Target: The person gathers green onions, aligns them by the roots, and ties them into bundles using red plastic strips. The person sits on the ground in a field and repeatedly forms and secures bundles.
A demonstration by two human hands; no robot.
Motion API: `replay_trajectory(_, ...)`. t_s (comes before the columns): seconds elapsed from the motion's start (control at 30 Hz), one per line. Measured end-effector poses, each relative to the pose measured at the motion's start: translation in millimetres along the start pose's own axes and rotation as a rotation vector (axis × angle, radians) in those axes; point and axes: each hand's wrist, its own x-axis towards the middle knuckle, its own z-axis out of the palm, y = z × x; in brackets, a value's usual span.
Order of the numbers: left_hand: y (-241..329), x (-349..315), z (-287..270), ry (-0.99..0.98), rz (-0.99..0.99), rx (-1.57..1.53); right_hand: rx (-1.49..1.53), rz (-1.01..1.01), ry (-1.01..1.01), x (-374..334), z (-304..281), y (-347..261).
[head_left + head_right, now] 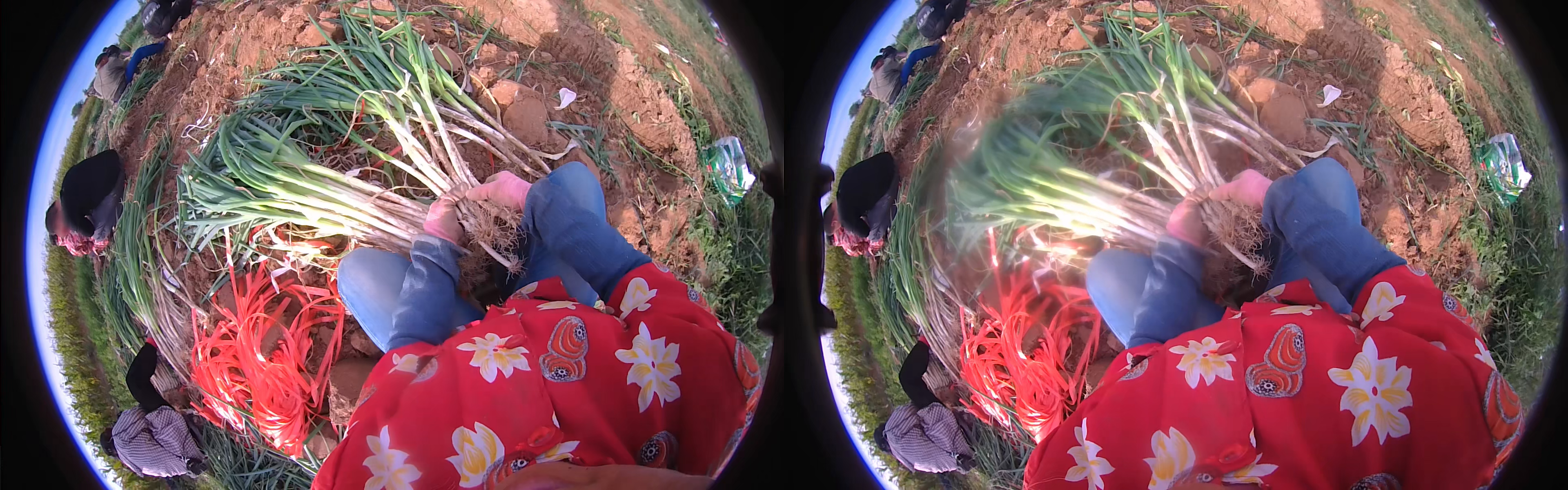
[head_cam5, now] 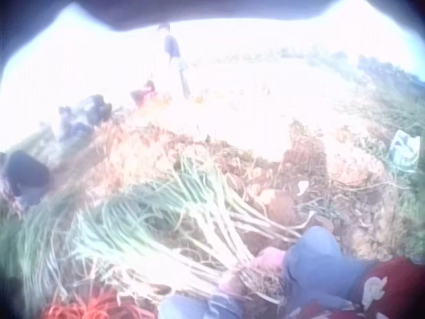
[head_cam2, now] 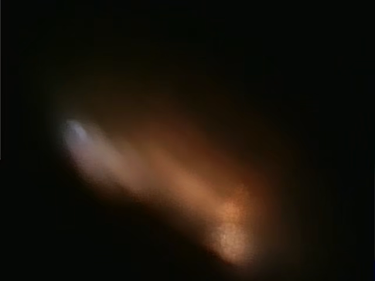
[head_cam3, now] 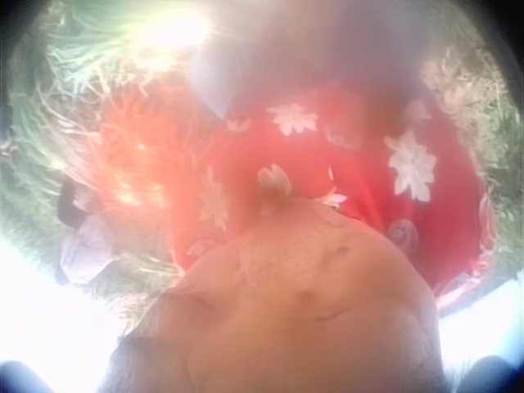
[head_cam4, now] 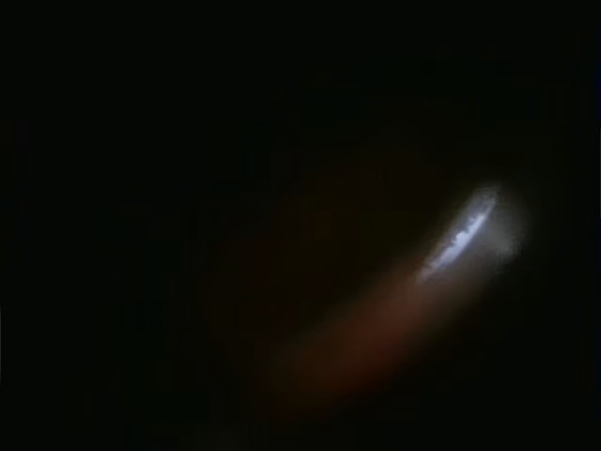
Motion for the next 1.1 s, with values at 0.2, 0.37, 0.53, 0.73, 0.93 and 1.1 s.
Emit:
replay_trajectory(0.2,18,-20,12,0.046,0.199,0.652,0.688,0.231,-0.450,6,-6,14)
replay_trajectory(0.37,13,2,-8,-0.105,0.145,0.506,0.233,-0.013,-0.197,10,-6,8)
replay_trajectory(0.53,13,3,-14,-0.046,0.044,0.330,0.195,-0.042,-0.137,11,-12,10)
replay_trajectory(0.73,17,-2,-8,-0.072,0.073,0.406,0.075,-0.073,-0.164,19,-2,17)
replay_trajectory(0.93,21,-7,-4,0.020,0.061,0.439,0.370,-0.075,-0.115,10,-20,-11)
replay_trajectory(1.1,29,-30,22,0.189,0.112,0.826,0.089,-0.076,-0.045,-1,15,-13)
